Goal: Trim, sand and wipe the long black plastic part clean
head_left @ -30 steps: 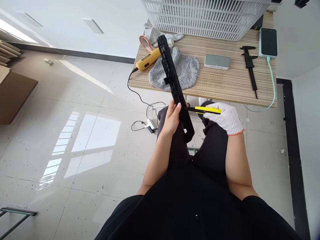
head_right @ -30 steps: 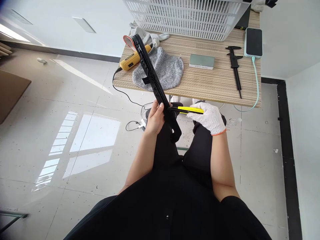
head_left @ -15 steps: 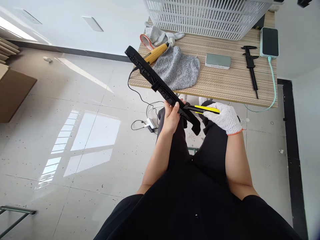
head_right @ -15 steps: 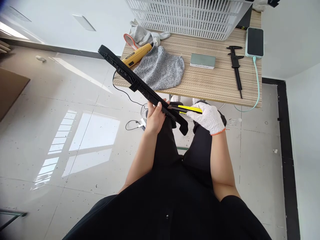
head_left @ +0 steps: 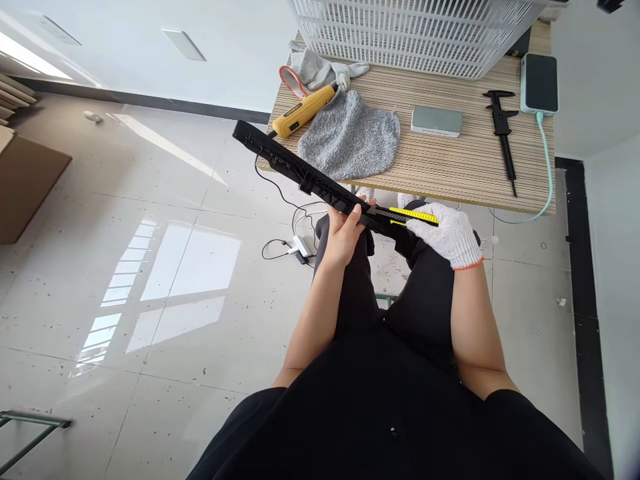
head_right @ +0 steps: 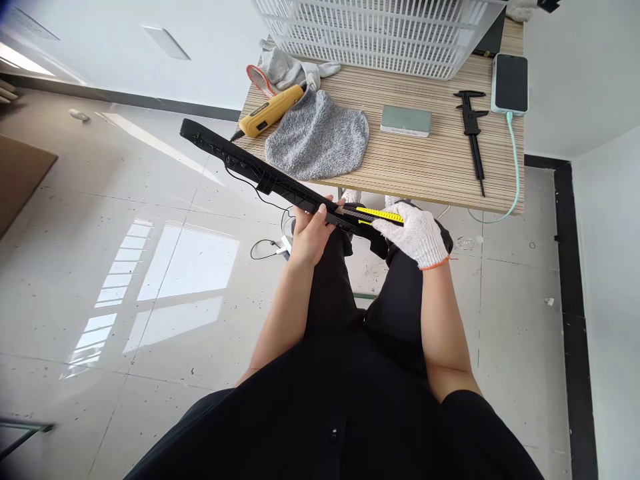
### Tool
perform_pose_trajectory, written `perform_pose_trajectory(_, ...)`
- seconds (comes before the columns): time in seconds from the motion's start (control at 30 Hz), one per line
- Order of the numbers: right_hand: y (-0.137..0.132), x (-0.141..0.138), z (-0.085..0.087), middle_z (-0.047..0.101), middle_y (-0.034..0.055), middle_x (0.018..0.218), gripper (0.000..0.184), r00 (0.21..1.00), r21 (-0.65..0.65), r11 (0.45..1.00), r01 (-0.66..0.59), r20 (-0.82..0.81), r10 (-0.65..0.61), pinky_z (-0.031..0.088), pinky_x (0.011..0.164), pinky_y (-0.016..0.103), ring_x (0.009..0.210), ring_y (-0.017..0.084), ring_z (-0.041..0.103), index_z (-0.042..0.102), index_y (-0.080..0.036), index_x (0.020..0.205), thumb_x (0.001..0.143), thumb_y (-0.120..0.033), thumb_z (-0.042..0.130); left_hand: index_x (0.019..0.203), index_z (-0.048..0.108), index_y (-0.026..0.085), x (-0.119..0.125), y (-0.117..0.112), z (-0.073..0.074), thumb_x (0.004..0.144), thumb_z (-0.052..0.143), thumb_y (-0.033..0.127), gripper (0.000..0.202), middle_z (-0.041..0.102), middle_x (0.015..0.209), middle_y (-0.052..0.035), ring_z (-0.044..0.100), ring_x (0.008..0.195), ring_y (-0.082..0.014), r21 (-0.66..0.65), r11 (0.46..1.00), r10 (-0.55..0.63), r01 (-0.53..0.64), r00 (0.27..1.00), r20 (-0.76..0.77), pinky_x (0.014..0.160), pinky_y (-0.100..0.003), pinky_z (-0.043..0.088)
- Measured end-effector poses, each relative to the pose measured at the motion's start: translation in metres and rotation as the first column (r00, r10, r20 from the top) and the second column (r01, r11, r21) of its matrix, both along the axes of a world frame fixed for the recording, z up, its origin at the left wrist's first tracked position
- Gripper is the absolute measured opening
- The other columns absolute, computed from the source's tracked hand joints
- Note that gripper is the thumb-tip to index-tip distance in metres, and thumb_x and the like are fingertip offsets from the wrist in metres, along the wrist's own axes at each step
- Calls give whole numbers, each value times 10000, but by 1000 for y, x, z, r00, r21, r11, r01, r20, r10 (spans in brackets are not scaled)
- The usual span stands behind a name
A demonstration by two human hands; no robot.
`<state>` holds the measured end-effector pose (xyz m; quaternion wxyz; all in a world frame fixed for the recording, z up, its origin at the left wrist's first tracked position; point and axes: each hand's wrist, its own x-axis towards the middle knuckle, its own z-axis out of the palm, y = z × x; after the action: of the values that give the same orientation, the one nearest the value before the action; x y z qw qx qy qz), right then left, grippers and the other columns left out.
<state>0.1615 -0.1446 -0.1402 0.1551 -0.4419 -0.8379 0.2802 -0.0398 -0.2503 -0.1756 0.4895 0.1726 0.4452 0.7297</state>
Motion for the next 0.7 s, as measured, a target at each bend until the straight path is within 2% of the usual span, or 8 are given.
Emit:
perform_pose_trajectory(0.3,1,1,-1,795,22,1086,335,1000,-34,999,18,2,-18,604,891,474,965,286,750,791,-303,1108,898,-548,699,1304,469,346,-2,-1,-4,966,695,325,407,665,1291,-29,652,1346,-279,16,1000,-26,26,999,-28,1134,-549,500)
perform_pose_trajectory(0.5,3,2,0,791,21,1108,315,999,-72,997,26,-25,-28,604,925,499,1000,299,750,787,-322,1107,879,-534,736,1246,483,342,-4,-1,-9,927,737,417,415,685,1266,-22,658,1335,-278,41,997,-59,63,995,-80,1130,-522,499)
perform_pose_trajectory(0.7,4,2,0,788,9,1088,277,998,-80,997,19,-53,-23,598,966,492,1002,283,748,784,-330,1077,873,-515,753,1221,485,331,-5,-1,-8,926,732,427,397,708,1239,-25,649,1352,-280,26,996,-80,82,994,-78,1148,-523,485)
